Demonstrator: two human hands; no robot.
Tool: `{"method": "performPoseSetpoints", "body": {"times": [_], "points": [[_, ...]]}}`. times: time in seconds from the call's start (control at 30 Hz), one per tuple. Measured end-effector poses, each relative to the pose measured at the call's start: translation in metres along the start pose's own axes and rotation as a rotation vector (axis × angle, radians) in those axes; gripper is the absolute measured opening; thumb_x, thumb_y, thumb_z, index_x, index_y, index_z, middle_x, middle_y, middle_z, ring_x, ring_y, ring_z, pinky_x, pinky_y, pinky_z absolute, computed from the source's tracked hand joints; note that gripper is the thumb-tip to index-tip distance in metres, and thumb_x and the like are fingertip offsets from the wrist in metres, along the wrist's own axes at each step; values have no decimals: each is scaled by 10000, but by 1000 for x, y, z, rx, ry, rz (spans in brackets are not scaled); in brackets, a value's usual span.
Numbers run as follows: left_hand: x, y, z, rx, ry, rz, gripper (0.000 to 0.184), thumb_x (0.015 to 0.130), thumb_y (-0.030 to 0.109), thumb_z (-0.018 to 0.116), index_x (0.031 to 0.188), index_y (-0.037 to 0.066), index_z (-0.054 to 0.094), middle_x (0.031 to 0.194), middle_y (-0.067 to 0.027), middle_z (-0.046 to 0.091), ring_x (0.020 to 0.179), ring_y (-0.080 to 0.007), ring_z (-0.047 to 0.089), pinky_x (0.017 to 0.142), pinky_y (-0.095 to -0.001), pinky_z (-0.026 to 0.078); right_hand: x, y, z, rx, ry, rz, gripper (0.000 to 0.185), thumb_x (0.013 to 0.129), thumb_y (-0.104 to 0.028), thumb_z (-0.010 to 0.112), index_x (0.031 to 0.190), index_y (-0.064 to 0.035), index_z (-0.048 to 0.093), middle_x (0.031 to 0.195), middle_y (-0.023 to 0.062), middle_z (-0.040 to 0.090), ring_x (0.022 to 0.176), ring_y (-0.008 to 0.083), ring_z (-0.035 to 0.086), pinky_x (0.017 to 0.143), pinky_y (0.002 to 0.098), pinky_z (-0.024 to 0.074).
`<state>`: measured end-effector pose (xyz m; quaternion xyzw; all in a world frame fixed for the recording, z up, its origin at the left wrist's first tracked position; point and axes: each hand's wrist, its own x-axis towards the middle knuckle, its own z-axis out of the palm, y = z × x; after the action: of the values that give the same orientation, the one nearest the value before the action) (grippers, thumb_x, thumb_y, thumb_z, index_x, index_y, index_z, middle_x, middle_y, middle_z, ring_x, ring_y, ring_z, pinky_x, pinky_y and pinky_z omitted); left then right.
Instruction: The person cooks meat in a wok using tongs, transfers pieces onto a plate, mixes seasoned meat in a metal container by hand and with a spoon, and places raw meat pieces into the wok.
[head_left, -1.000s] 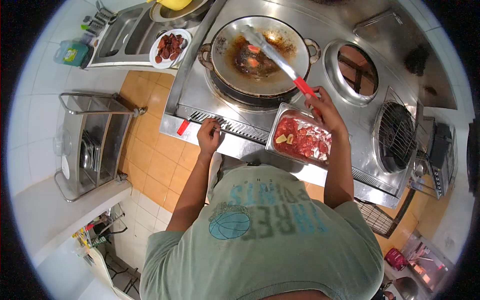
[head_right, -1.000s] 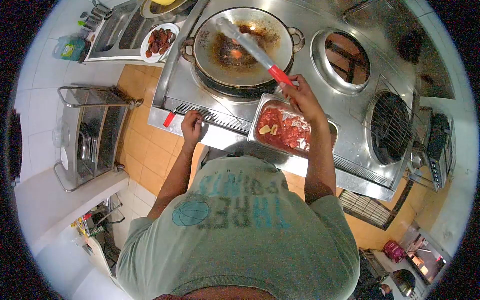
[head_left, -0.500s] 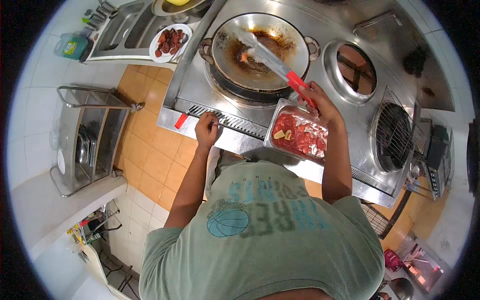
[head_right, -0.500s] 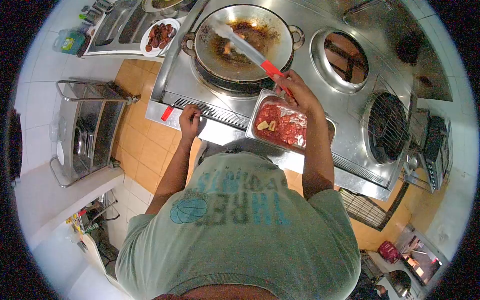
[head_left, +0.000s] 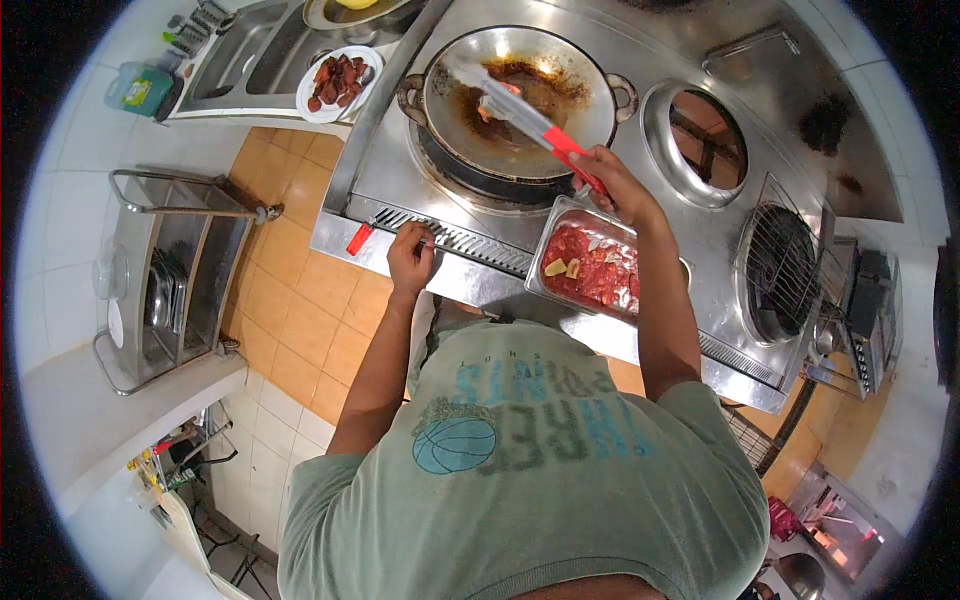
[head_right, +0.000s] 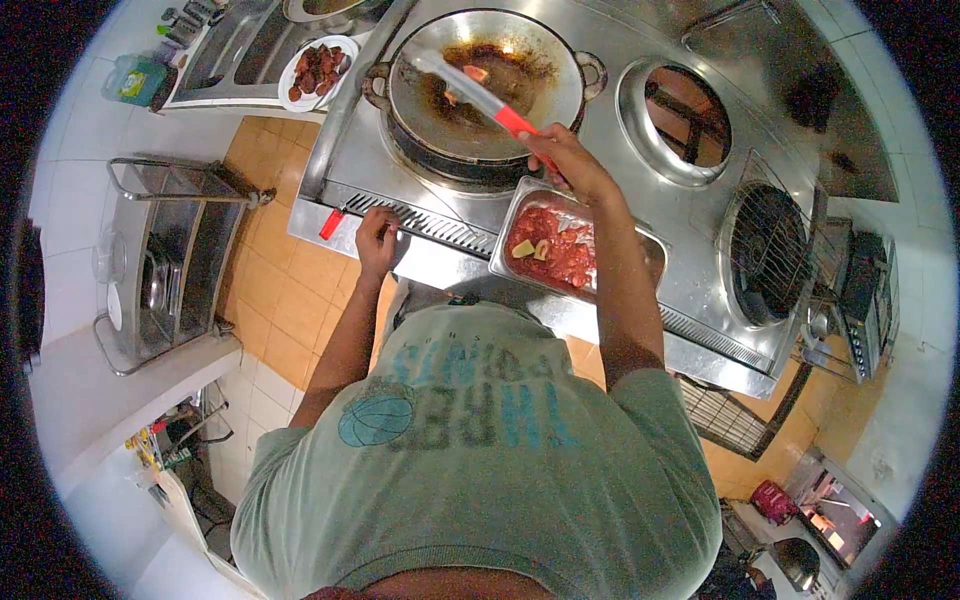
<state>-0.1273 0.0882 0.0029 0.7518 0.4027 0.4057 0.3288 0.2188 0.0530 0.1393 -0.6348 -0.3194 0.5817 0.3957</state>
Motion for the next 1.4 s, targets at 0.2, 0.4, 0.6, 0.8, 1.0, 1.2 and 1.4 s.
{"method": "performPoseSetpoints", "body": {"times": [0.2,0.4,0.6,0.8,1.0,1.2,1.4], "points": [[-1,-1,0,-19,11,-2,49,755,64,569,773,19,575,854,-94,590,738,-215,585,628,-265,450,-5,-13,-19,-29,-11,38,437,862,-452,633,1015,-80,463,715,-2,549,421,34,341,359,193,232],[-2,-5,1,49,29,20,60,748,67,575,781,17,581,860,-95,595,729,-213,590,620,-265,454,2,-20,-60,-42,83,54,444,868,-451,620,1007,-65,449,691,25,572,383,20,357,308,171,219],[-2,-4,0,49,14,-10,70,755,78,574,781,13,584,855,-94,596,714,-213,592,603,-267,458,18,-20,-64,-7,27,74,445,857,-459,637,984,-74,455,680,23,573,381,17,372,303,168,226],[-1,1,-2,55,15,5,68,765,81,574,774,14,579,853,-100,595,713,-221,594,602,-274,459,16,-34,-47,-3,-11,42,379,891,-426,603,997,-102,438,710,21,568,378,12,345,309,161,216],[-1,3,-2,64,12,-22,84,772,98,580,775,14,575,857,-108,597,735,-252,600,625,-295,463,8,-46,-49,-22,-32,-12,375,895,-417,598,999,-101,424,708,19,566,376,19,331,325,169,218],[-1,3,-1,58,16,-21,97,778,115,582,777,18,578,859,-107,599,742,-264,600,638,-301,466,12,-39,-46,-103,28,1,402,875,-437,617,975,-97,426,693,16,564,384,22,333,336,168,218],[-2,-1,0,68,23,-6,83,768,102,579,780,21,582,862,-105,600,729,-253,598,623,-294,462,-7,-29,-30,-115,-28,33,382,870,-429,632,900,-108,427,684,20,566,387,31,336,332,188,211]]}}
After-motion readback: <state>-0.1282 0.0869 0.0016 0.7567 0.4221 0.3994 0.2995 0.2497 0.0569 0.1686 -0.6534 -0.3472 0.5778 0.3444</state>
